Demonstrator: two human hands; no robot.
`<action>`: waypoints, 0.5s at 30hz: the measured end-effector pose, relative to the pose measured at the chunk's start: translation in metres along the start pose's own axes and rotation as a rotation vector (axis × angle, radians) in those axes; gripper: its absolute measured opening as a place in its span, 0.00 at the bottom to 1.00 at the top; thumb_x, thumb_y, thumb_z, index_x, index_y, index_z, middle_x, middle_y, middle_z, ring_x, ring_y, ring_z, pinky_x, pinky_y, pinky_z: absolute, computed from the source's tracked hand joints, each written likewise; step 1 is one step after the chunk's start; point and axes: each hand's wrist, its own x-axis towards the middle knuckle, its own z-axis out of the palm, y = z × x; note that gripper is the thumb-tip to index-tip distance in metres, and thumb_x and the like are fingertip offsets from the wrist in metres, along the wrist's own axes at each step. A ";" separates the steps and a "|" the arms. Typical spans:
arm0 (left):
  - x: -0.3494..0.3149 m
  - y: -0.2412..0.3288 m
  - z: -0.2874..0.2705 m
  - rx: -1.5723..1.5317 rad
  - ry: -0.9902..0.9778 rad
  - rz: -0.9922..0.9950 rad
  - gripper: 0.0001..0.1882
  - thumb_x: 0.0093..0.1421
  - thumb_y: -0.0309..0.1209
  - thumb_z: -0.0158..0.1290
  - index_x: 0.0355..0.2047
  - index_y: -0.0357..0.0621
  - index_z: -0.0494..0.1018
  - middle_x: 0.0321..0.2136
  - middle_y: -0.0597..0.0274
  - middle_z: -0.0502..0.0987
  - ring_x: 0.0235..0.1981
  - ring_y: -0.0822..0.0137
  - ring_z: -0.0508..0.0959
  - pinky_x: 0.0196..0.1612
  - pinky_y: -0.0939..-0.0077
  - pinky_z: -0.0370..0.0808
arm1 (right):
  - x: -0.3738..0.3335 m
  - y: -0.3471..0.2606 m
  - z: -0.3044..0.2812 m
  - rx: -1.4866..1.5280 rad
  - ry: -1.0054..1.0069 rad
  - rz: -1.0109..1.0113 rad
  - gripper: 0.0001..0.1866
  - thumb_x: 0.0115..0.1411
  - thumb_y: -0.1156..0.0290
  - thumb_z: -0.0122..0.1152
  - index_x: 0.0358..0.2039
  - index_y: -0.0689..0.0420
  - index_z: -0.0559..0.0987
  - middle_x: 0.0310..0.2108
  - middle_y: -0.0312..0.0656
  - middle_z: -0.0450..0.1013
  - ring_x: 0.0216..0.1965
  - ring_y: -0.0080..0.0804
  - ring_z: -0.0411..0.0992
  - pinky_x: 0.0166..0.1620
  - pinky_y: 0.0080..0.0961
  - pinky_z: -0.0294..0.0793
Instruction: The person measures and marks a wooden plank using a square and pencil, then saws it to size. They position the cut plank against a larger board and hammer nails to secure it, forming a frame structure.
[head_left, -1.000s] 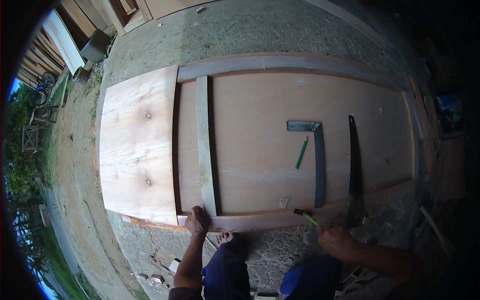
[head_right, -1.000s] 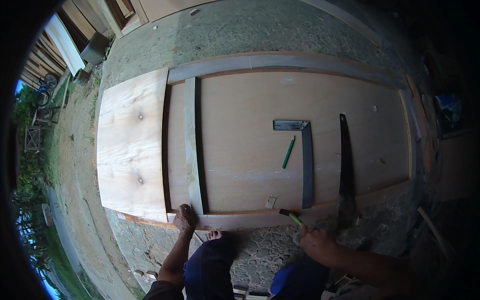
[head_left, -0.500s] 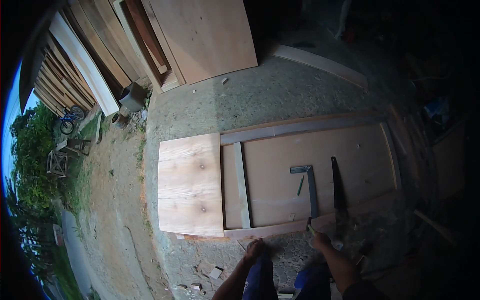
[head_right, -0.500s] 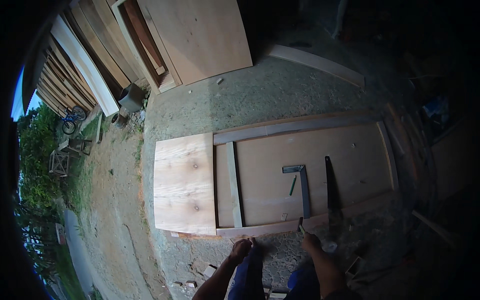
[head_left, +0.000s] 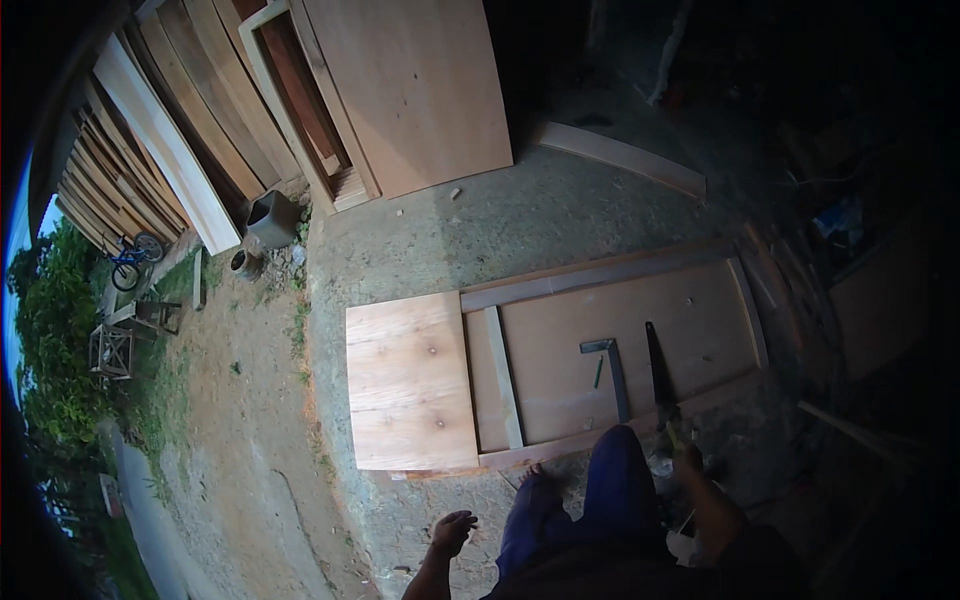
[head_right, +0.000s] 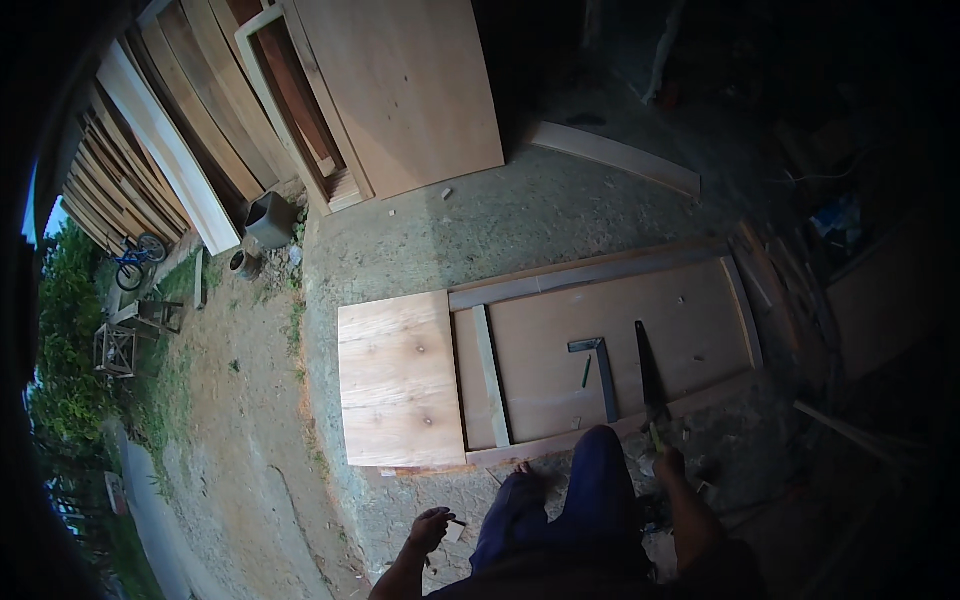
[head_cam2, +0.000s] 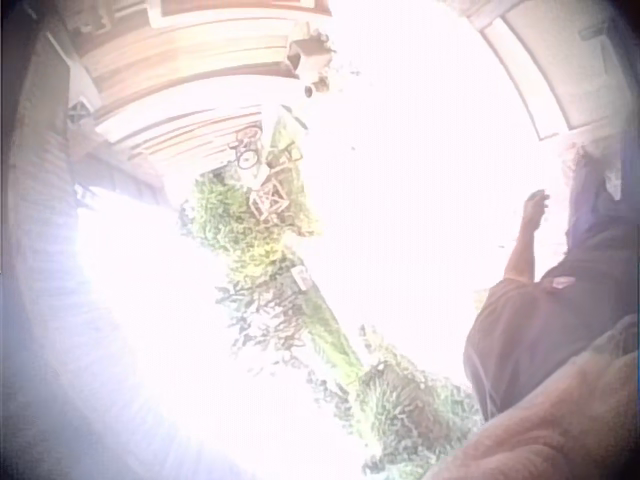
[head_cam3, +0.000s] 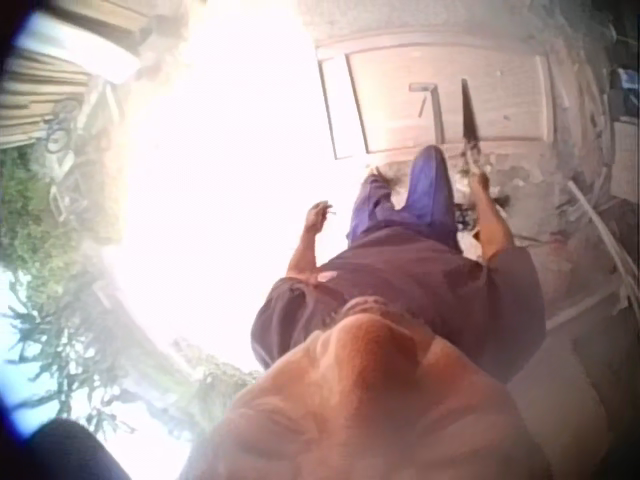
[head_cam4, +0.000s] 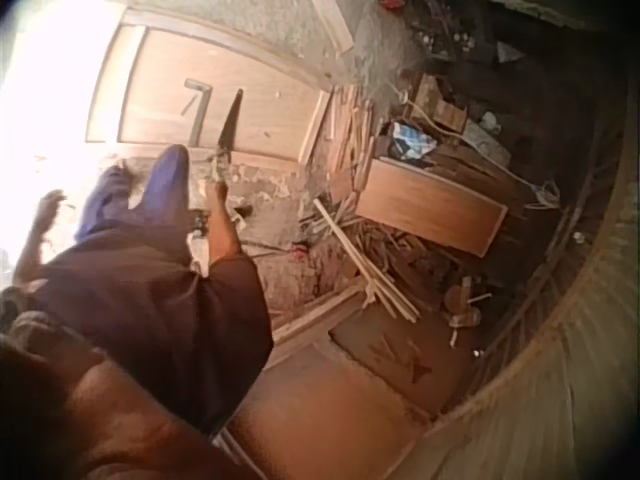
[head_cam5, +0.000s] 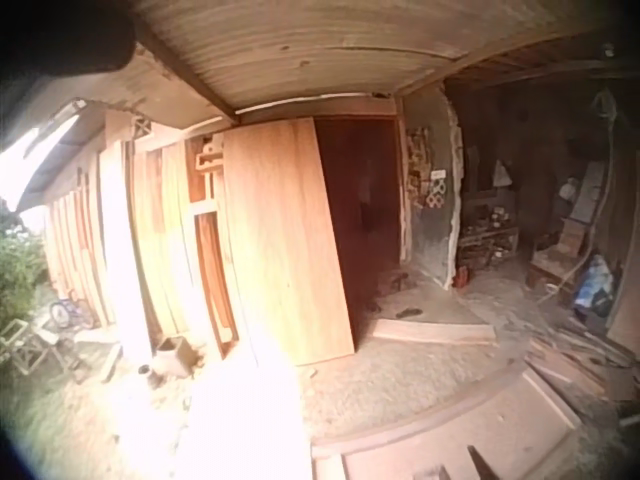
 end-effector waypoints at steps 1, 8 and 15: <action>0.004 0.016 0.002 -0.069 -0.018 0.049 0.14 0.70 0.34 0.54 0.50 0.38 0.76 0.38 0.55 0.84 0.19 0.76 0.71 0.20 0.82 0.68 | -0.003 -0.003 -0.009 0.000 -0.037 -0.032 0.17 0.59 0.70 0.57 0.49 0.54 0.82 0.40 0.56 0.80 0.45 0.59 0.78 0.47 0.50 0.78; 0.061 0.155 0.072 -0.100 -0.066 0.255 0.13 0.71 0.31 0.52 0.53 0.40 0.75 0.30 0.60 0.82 0.15 0.82 0.65 0.17 0.85 0.61 | -0.006 0.010 -0.037 -0.146 -0.096 -0.069 0.13 0.59 0.66 0.58 0.42 0.55 0.83 0.34 0.56 0.80 0.40 0.57 0.80 0.43 0.51 0.79; 0.103 0.288 0.177 -0.252 -0.107 0.340 0.06 0.71 0.25 0.50 0.47 0.41 0.71 0.36 0.54 0.82 0.17 0.82 0.64 0.19 0.84 0.62 | 0.134 -0.038 -0.043 -0.305 -0.476 -0.007 0.15 0.57 0.64 0.62 0.44 0.55 0.82 0.34 0.54 0.81 0.38 0.47 0.82 0.43 0.48 0.82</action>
